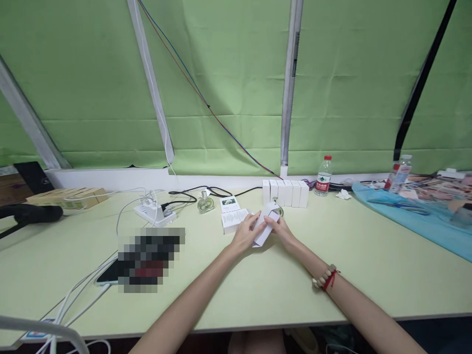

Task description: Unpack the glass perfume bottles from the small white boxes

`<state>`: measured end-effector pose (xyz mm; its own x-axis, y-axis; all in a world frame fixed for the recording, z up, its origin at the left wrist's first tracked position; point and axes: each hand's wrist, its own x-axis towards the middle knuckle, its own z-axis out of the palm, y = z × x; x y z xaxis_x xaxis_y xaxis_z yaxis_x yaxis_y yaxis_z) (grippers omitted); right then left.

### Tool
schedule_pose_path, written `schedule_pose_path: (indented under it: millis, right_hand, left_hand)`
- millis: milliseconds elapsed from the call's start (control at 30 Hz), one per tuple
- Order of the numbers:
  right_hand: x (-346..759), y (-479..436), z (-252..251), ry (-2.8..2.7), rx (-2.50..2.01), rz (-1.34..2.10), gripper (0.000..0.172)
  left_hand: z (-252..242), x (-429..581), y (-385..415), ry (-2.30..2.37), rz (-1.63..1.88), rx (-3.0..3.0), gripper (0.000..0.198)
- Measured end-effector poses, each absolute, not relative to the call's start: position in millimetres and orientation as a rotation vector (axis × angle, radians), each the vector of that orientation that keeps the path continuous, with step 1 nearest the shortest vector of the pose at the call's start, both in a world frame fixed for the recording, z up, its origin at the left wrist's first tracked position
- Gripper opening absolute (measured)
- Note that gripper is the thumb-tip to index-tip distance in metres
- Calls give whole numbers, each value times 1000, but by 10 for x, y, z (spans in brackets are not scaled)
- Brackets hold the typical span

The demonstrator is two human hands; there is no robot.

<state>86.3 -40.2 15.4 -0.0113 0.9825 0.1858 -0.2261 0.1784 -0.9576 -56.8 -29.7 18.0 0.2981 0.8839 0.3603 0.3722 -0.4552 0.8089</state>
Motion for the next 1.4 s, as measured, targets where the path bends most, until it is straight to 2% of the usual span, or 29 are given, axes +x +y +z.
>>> schedule_pose_path:
  millis: [100,200,300,400,500,633,700,800,933,1033,1167,1300,1400]
  right_hand:
    - [866,-403,191,-1104,-922,1128,50]
    - [884,-400,212,-1062,-950,1067,52]
    - [920,-383,206,-1036,-974,1047,55]
    - [968,-366,204,-986,-992,1059,51]
    - [1005,-361,234,-946,-972,1056,52]
    - [1017,-377,295,-936,-933,1042,62]
    - [1019,-384,314,-918,-929,1034,67]
    - [1056,-369,324,-885,-918,987,67]
    - [1199,-288,334,-744,-861,937,56]
    - [1323,-227,354,-596,-804,973,52]
    - [1411,-211,380,-493,-787,989,52]
    - [1441,-220,375,-446,-769,1029,51]
    - [1462,-204,352,-421,-745,1095,50]
  left_hand:
    - [257,-685,-241,1254,1133,2234,48]
    - [247,-783,-167,1515,1174,2406,48]
    - [162,-842,-96,1763,1050,2472,50]
    - [132,-862,-69,1820,922,2545,47]
    - [188,-855,-89,1795,968,2581,51]
    - [247,-847,-118,1838,865,2462,83]
    - [251,-855,-121,1837,729,2359,91]
    - [252,-869,-136,1677,712,2403,89]
    - [241,-838,-187,1319,749,2592,89]
    - [210,-790,-208,1228,822,2582,79]
    - [225,-747,-183,1295,1077,2353,67]
    - [369,-761,-134,1169,1347,1736,68]
    - [511,-808,-133,866,1238,1189,76]
